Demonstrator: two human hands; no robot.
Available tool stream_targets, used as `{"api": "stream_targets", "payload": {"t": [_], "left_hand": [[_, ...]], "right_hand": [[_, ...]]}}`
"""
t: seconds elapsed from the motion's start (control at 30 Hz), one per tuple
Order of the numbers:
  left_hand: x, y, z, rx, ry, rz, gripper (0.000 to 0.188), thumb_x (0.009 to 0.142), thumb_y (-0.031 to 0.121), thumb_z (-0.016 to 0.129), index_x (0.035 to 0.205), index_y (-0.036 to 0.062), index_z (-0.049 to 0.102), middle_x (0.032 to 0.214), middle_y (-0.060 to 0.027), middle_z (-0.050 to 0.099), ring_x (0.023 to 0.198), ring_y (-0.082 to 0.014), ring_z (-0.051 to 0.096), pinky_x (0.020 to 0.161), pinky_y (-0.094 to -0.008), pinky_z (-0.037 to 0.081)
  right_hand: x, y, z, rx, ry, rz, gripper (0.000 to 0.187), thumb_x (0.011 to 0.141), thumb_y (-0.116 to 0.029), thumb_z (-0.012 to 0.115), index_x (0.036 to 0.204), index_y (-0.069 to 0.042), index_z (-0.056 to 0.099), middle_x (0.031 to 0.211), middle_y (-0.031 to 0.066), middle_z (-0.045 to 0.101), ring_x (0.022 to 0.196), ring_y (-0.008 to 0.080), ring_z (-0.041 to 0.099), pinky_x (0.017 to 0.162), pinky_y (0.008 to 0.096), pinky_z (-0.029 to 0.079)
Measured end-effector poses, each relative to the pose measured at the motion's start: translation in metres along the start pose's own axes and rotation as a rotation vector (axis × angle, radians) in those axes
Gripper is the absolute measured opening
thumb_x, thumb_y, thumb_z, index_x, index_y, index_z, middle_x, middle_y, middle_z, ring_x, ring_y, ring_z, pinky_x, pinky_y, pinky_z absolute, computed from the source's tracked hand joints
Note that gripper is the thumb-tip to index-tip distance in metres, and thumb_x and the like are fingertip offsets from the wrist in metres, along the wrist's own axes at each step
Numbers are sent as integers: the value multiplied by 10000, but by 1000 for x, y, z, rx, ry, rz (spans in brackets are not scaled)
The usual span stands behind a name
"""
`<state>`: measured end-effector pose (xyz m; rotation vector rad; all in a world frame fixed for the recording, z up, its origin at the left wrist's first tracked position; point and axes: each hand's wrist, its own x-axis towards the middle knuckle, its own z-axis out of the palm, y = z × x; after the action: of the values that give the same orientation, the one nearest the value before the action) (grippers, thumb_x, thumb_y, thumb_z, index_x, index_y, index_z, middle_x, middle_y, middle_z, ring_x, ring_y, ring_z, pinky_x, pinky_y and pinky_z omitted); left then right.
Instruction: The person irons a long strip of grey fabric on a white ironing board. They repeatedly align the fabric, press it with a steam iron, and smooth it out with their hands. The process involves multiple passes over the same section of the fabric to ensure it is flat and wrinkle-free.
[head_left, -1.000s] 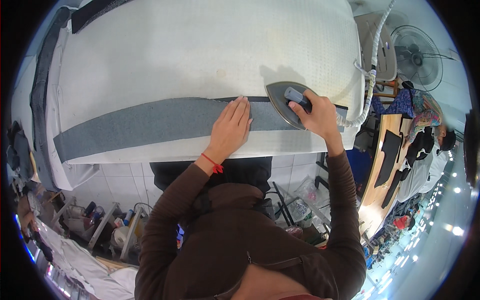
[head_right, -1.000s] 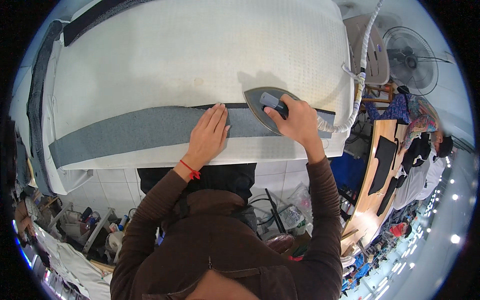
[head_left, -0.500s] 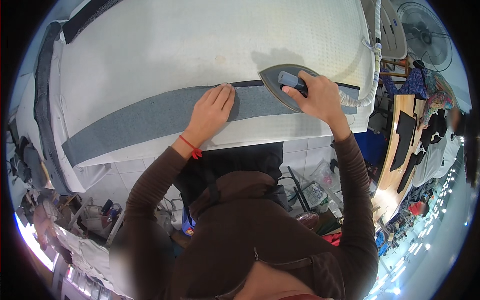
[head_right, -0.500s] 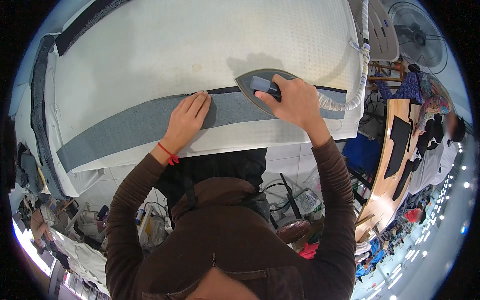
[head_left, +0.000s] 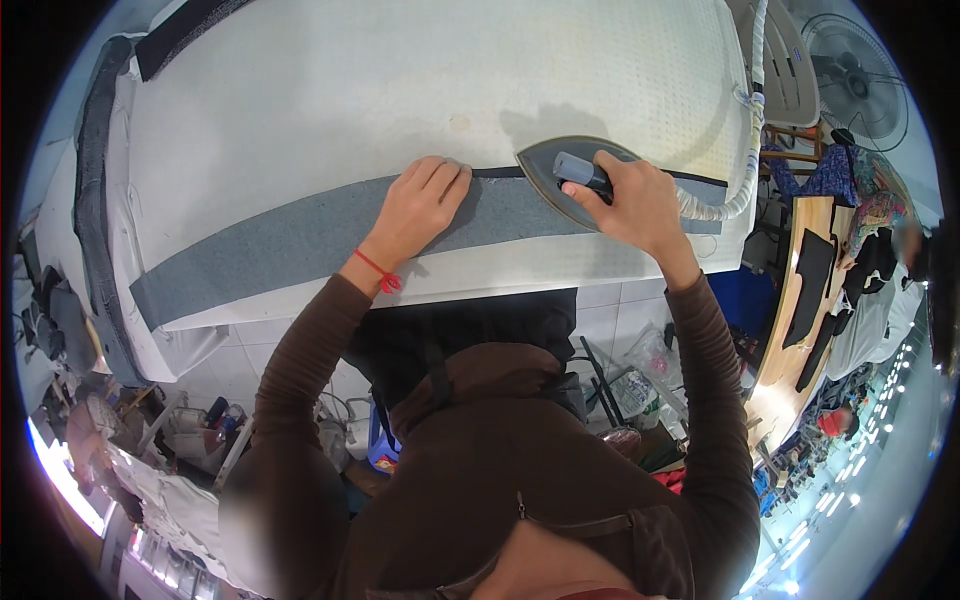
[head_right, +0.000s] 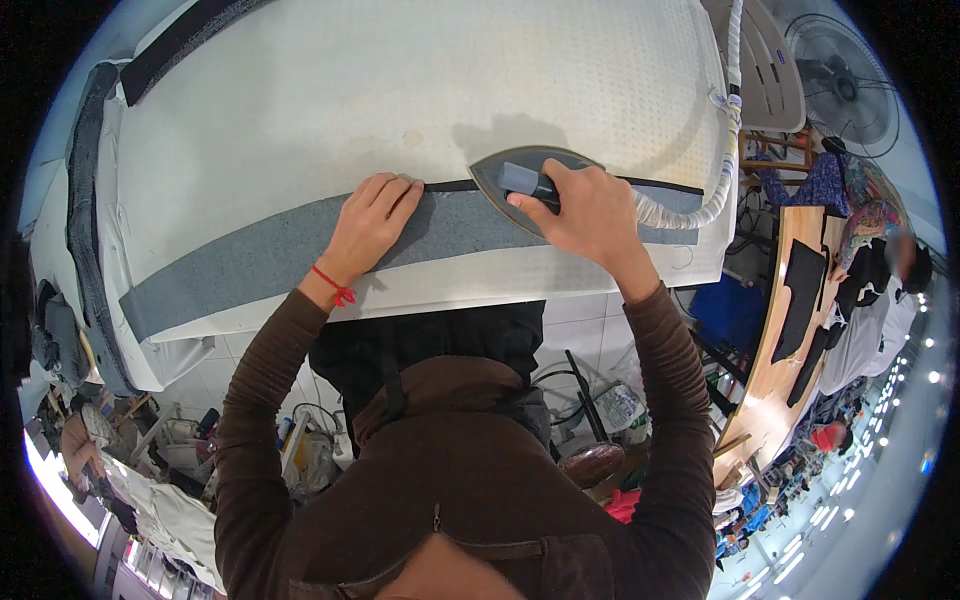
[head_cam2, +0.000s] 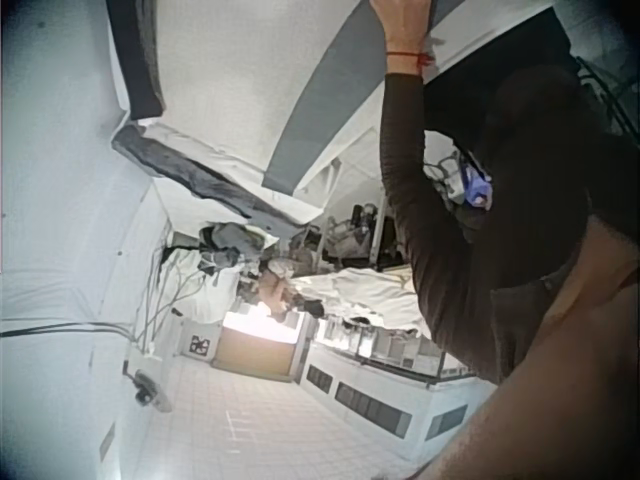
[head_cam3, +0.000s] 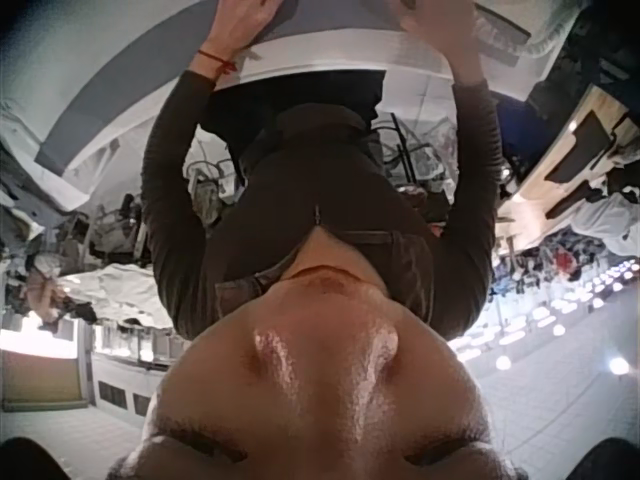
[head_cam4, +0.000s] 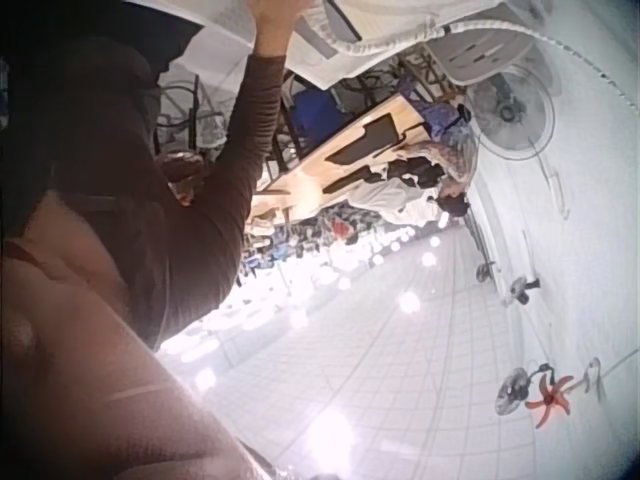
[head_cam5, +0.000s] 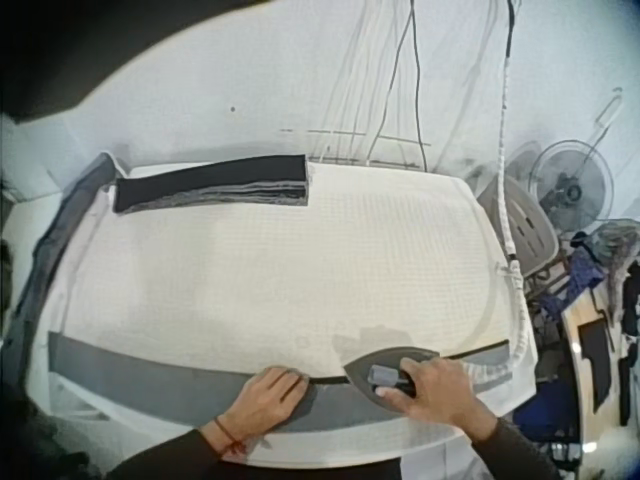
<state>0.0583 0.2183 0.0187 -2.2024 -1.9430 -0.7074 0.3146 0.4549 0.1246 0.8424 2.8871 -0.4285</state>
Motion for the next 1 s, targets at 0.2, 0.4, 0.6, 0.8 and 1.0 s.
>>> {"api": "stream_targets", "payload": {"t": [0.2,0.4,0.6,0.8,1.0], "left_hand": [[-12,-14,-15,-130,-83,-63,497,914,43,785,1410,12,784,1272,-113,732,1174,-298,683,1018,-411,635],[-21,-29,-17,-116,-46,58,435,915,55,791,1347,18,801,1260,-103,732,1187,-291,696,1033,-421,636],[-23,-32,-23,-54,-126,127,435,924,68,799,1353,-1,800,1262,-115,729,1159,-290,713,1044,-436,641],[-20,-32,-29,-21,-52,168,360,929,68,797,1272,-41,808,1149,-80,690,1064,-230,677,946,-357,624],[-36,-38,-29,-26,-90,135,427,916,61,810,1332,-33,807,1267,-121,731,1154,-281,716,1040,-420,645]], "right_hand": [[1,-7,2,30,28,-31,644,1028,-693,797,979,-52,762,626,132,657,612,373,727,597,461,564],[3,-13,2,37,19,-33,630,1041,-678,791,954,-57,730,617,139,631,612,383,713,605,473,551],[4,-19,4,36,25,-42,630,1043,-677,789,960,-54,732,620,140,634,618,383,715,613,471,555],[5,-28,6,22,23,-66,632,1040,-669,798,962,-46,734,623,145,639,616,387,719,609,467,559],[12,-47,10,-6,2,-57,674,1021,-724,782,969,-52,776,630,130,689,633,366,761,595,454,589]]}}
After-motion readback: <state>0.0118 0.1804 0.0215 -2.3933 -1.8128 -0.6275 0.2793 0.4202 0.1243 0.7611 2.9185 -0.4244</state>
